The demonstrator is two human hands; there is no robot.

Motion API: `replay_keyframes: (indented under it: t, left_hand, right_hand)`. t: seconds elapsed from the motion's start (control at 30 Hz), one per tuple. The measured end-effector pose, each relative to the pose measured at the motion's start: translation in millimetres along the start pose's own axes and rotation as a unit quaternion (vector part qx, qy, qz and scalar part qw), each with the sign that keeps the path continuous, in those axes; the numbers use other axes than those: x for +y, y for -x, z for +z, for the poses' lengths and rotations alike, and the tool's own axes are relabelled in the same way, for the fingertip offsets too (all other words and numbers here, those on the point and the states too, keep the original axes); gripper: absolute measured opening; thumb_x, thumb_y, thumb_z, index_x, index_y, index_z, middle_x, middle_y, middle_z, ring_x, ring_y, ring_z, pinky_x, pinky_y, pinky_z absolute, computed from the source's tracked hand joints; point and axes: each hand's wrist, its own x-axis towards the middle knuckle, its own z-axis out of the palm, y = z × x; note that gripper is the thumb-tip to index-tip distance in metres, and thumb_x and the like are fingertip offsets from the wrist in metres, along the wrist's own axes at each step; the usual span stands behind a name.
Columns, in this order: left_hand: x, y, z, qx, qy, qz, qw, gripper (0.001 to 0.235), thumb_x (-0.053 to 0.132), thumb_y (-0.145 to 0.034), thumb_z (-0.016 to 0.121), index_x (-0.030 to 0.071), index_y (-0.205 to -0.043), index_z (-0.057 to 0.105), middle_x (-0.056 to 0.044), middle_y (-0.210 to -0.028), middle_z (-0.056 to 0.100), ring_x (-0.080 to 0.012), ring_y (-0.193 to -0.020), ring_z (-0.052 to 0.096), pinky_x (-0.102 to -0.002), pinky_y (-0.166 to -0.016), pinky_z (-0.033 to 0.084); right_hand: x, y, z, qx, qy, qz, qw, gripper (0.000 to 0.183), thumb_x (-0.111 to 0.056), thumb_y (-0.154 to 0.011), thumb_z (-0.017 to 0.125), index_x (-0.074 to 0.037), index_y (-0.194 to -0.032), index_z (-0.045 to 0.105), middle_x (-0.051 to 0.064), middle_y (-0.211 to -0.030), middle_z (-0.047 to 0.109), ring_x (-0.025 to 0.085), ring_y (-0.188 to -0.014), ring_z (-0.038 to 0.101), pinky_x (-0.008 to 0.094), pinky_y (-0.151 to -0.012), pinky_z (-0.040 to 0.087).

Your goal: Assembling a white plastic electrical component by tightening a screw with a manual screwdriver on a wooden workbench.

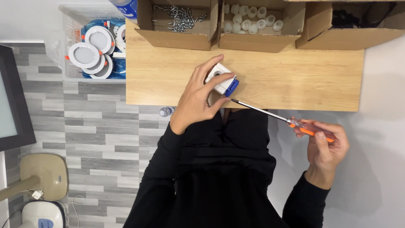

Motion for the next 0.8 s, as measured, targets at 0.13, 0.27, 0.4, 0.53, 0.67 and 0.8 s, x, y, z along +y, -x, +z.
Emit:
replay_keyframes:
  t: [0.13, 0.27, 0.4, 0.53, 0.67, 0.8]
  left_hand:
    - [-2, 1, 3, 0.024, -0.019, 0.008, 1.0, 0.056, 0.036, -0.106, 0.085, 0.025, -0.154, 0.06, -0.013, -0.167, 0.047, -0.0388, -0.149, 0.05, -0.059, -0.126, 0.052]
    - [0, -1, -1, 0.026, -0.002, 0.016, 1.0, 0.051, 0.033, -0.107, 0.086, 0.025, -0.151, 0.062, -0.011, -0.156, 0.051, -0.034, -0.143, 0.054, -0.051, -0.121, 0.055]
    - [0, -1, -2, 0.02, -0.003, 0.015, 1.0, 0.051, 0.031, -0.107, 0.087, 0.023, -0.15, 0.062, -0.012, -0.153, 0.05, -0.0314, -0.142, 0.06, -0.049, -0.116, 0.059]
    - [-4, 1, -1, 0.014, -0.013, 0.011, 1.0, 0.052, 0.033, -0.107, 0.087, 0.026, -0.152, 0.061, -0.011, -0.154, 0.049, -0.0308, -0.14, 0.06, -0.048, -0.113, 0.061]
    - [-4, 2, -1, 0.013, -0.007, 0.014, 1.0, 0.051, 0.03, -0.107, 0.089, 0.024, -0.151, 0.063, -0.011, -0.152, 0.05, -0.0304, -0.138, 0.06, -0.043, -0.104, 0.064]
    - [-4, 1, 0, 0.019, -0.007, 0.02, 1.0, 0.051, 0.031, -0.107, 0.088, 0.023, -0.151, 0.063, -0.012, -0.151, 0.051, -0.0303, -0.139, 0.059, -0.044, -0.106, 0.063]
  right_hand:
    - [-4, -3, 4, 0.006, 0.001, 0.008, 1.0, 0.022, -0.02, -0.116, 0.06, -0.001, -0.126, 0.057, 0.033, -0.121, 0.071, 0.053, -0.1, 0.08, 0.045, -0.079, 0.066]
    - [-2, -6, 5, 0.006, 0.013, -0.001, 1.0, 0.024, -0.021, -0.116, 0.06, 0.001, -0.126, 0.056, 0.034, -0.12, 0.071, 0.05, -0.098, 0.079, 0.046, -0.08, 0.069]
    - [-5, -8, 8, 0.001, 0.027, 0.002, 1.0, 0.023, -0.021, -0.118, 0.059, 0.0, -0.128, 0.056, 0.034, -0.122, 0.071, 0.052, -0.102, 0.079, 0.046, -0.08, 0.067]
    - [-3, -9, 8, -0.016, 0.032, 0.006, 0.999, 0.022, -0.018, -0.118, 0.057, 0.002, -0.128, 0.054, 0.035, -0.121, 0.07, 0.05, -0.096, 0.079, 0.046, -0.079, 0.068]
    - [-6, -11, 12, -0.008, 0.031, 0.024, 0.999, 0.027, -0.023, -0.119, 0.058, 0.003, -0.127, 0.054, 0.036, -0.117, 0.071, 0.05, -0.096, 0.079, 0.042, -0.074, 0.067]
    - [-7, -12, 12, -0.009, 0.022, 0.028, 0.999, 0.029, -0.025, -0.12, 0.057, 0.003, -0.127, 0.054, 0.039, -0.113, 0.07, 0.05, -0.096, 0.078, 0.04, -0.074, 0.066]
